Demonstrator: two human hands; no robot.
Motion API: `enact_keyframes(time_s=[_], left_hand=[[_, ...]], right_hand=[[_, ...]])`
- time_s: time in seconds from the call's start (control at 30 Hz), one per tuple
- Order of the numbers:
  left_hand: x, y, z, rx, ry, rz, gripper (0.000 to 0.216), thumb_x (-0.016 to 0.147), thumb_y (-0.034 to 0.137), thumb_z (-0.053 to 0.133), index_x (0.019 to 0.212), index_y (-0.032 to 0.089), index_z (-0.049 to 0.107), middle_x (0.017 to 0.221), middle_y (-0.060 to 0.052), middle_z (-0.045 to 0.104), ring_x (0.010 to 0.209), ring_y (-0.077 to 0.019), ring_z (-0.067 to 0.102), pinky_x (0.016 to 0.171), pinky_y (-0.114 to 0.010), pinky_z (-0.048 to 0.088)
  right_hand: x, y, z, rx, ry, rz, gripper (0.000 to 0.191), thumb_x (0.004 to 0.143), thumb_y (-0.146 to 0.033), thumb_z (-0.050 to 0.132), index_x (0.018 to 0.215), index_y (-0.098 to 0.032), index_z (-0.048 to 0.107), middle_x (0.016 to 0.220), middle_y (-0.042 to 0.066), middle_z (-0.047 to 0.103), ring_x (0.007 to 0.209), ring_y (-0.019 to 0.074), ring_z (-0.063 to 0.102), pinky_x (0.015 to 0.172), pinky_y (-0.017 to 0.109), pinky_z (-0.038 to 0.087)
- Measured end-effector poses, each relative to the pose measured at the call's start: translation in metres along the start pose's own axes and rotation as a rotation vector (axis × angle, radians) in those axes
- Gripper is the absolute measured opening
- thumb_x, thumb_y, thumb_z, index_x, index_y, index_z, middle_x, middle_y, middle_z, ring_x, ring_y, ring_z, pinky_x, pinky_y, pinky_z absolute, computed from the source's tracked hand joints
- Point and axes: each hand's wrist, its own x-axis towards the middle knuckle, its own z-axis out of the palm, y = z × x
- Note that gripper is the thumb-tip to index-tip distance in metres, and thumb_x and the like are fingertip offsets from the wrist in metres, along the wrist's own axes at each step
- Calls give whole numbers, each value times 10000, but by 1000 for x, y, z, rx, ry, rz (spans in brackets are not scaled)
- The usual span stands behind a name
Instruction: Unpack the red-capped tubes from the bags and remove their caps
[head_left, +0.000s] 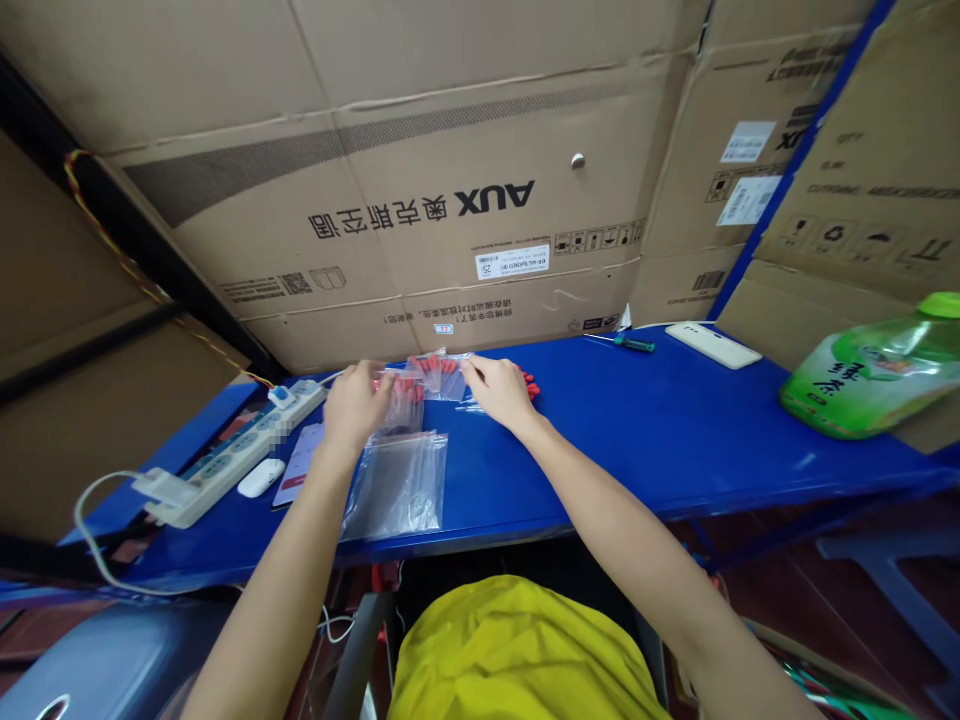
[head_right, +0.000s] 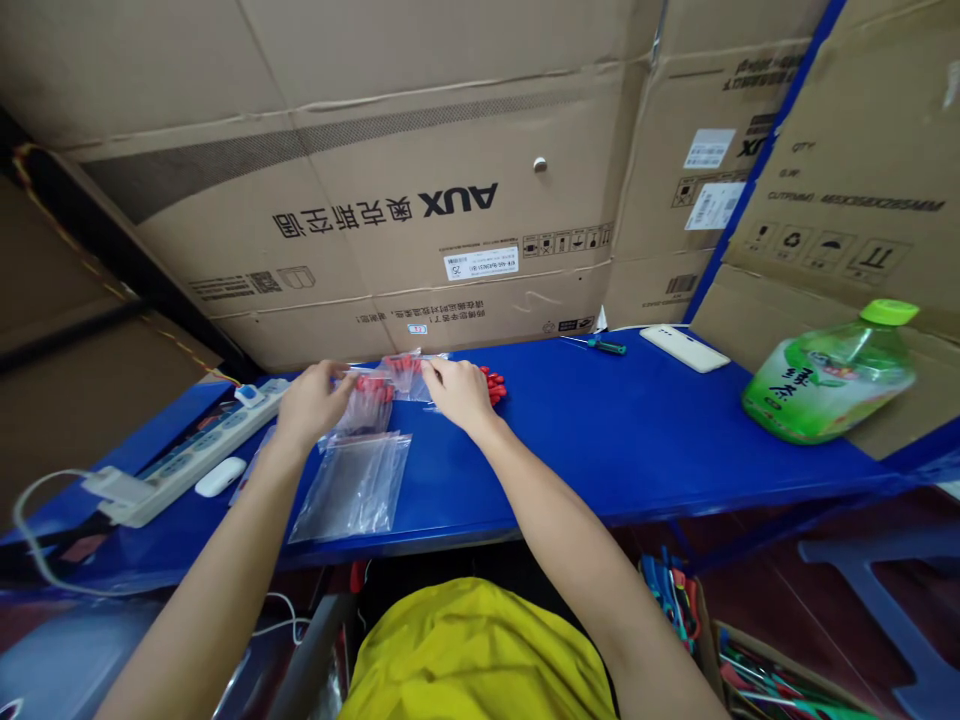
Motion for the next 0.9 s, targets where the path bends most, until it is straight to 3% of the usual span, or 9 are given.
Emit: enact_keyframes(time_s=[0.2, 0.27, 0.33, 0.5, 0.6, 0.67, 0.77, 0.83, 0.9], left_hand=[[79, 30, 55, 137, -175, -179, 571, 950, 619, 543, 1114, 104, 727, 1282, -347, 696, 1313, -521, 570, 1029, -627, 433], [89, 30, 65, 156, -224, -203, 486, 904, 560, 637, 1068, 113, 732, 1248, -331, 718, 1257, -505, 618, 1067, -646, 391], [92, 27, 70, 161, -172, -185, 397, 883, 479, 680, 1066, 130, 732, 1201, -279, 753, 1208, -452, 663, 1116, -629, 353], [91, 28, 60, -212, 48, -99, 420, 842, 317, 722, 1237, 177, 702, 1186, -142, 788, 1128, -300, 705, 1010, -404, 481], [86, 39, 42, -472, 103, 21, 415, 807, 320, 769, 1190, 164, 732, 1162, -126, 791, 1031, -251, 714, 948, -352, 519], [77, 48, 29, -623, 63, 138, 389, 807, 359, 775, 1141, 160, 757, 1125, -127, 793, 984, -242, 713, 901, -346, 540], [59, 58, 12, -795, -83, 318, 421, 815, 416, 776, 1149, 160, 773, 1092, -123, 793, 918, -231, 716, 852, -345, 557], [49, 62, 8, -812, -147, 374, 417, 827, 427, 767, 1152, 166, 780, 1077, -114, 796, 883, -223, 714, 833, -344, 556], [42, 63, 10, -785, -168, 398, 384, 844, 419, 749, 1133, 170, 783, 1061, -107, 799, 861, -220, 711, 829, -347, 553]], right_hand=[[5, 11, -6, -15, 100, 91, 465, 1092, -430, 444, 715, -232, 631, 642, 49, 645, 647, 203, 589, 646, 315, 245], [6, 12, -6, -9, 101, 104, 461, 1093, -423, 443, 715, -231, 625, 650, 49, 646, 653, 203, 593, 654, 314, 248], [6, 13, -6, -6, 103, 108, 456, 1093, -425, 446, 722, -230, 626, 650, 48, 640, 657, 200, 592, 657, 313, 250], [6, 12, -5, 33, 84, 118, 430, 1087, -423, 458, 744, -230, 634, 659, 38, 631, 686, 202, 599, 681, 304, 301], [6, 14, -3, 108, 97, 127, 288, 1066, -416, 490, 920, -244, 669, 714, 9, 647, 693, 190, 597, 711, 296, 355], [8, 18, -1, 205, 140, 152, 231, 1033, -433, 546, 1142, -259, 653, 888, 12, 706, 728, 176, 608, 758, 294, 412], [14, 26, 1, 376, 206, 208, 423, 982, -512, 604, 1329, -271, 594, 1223, 71, 704, 873, 175, 643, 862, 309, 478], [18, 30, 1, 497, 181, 206, 423, 967, -566, 590, 1240, -250, 656, 1226, 84, 714, 962, 195, 657, 893, 315, 496], [20, 32, 0, 576, 112, 193, 414, 940, -606, 594, 1034, -221, 714, 1042, 67, 749, 942, 210, 668, 851, 309, 506]])
